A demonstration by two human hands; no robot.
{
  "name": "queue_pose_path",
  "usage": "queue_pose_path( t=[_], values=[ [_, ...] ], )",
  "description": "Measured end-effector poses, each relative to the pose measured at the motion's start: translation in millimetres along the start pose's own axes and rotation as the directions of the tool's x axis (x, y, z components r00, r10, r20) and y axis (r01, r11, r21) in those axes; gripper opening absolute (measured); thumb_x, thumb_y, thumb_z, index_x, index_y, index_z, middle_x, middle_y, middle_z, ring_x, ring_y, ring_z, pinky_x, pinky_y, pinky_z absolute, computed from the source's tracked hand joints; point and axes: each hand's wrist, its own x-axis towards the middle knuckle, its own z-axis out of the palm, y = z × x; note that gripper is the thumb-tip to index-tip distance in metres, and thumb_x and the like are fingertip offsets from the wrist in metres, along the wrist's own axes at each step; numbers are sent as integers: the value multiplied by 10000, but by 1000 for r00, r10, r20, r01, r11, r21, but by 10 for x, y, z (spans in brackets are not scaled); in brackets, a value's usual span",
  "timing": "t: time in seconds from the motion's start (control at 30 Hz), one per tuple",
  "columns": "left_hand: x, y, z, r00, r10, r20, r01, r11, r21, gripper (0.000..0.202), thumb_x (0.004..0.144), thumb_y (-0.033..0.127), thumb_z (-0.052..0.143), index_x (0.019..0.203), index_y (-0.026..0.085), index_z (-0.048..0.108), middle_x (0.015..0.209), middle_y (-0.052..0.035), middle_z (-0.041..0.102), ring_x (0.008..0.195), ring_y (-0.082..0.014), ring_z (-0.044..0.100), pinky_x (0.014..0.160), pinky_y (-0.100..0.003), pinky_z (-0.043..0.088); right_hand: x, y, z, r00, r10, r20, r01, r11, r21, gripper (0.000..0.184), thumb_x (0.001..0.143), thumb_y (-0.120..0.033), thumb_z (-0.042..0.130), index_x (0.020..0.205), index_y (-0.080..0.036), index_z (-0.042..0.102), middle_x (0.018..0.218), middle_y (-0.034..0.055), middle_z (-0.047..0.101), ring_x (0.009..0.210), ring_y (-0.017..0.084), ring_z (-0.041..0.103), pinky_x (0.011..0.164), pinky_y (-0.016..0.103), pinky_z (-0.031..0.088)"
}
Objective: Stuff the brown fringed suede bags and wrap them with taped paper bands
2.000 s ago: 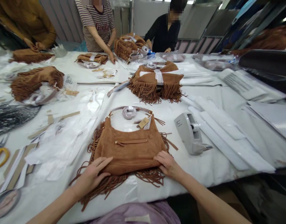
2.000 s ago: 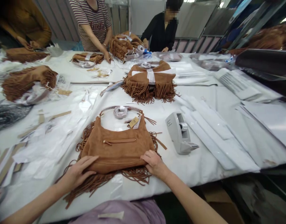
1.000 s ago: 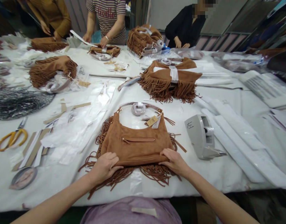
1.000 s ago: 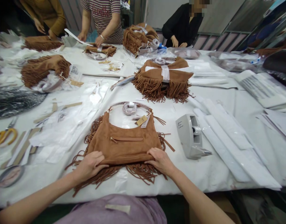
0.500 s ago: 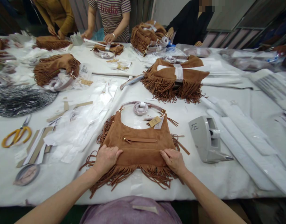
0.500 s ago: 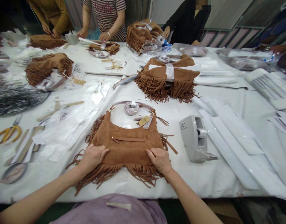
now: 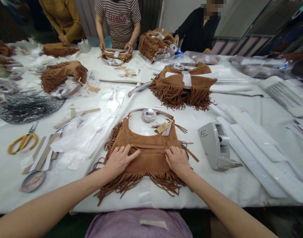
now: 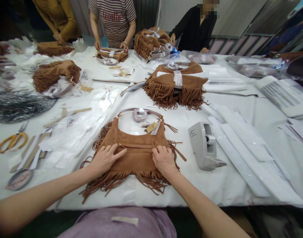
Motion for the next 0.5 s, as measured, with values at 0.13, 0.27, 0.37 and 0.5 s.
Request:
queue_pose_path(
  t=[0.13,0.27,0.37,0.5],
  values=[
    [87,-162,-57,879,478,5,-473,872,-125,641,804,87,485,1368,375,382,1457,-15,396,1340,-247,327,1130,-494,104,81,87,27,948,-317,-15,317,948,37,285,876,-93,440,1110,-194,569,1335,128,491,1232,273,411,1027,491,271],
    [131,-338,57,858,514,8,-508,851,-135,608,859,129,418,1433,289,299,1460,-34,403,1377,-221,284,1147,-488,23,113,208,116,926,-378,-16,377,917,135,304,885,-87,410,1123,-180,575,1375,126,472,1322,255,342,1093,522,207],
    [131,-425,172,849,528,2,-524,843,-124,547,890,148,378,1426,243,321,1464,-40,397,1387,-211,266,1152,-465,-1,132,254,166,927,-374,-32,373,906,201,317,882,-92,389,1114,-174,589,1371,123,485,1316,243,365,1093,510,228],
    [120,-511,278,847,530,-32,-528,836,-150,511,898,161,358,1405,229,358,1446,-43,424,1379,-196,287,1157,-438,40,151,285,209,931,-361,-60,363,891,274,321,861,-86,399,1092,-167,606,1368,118,498,1309,237,379,1096,497,227]
  ],
)
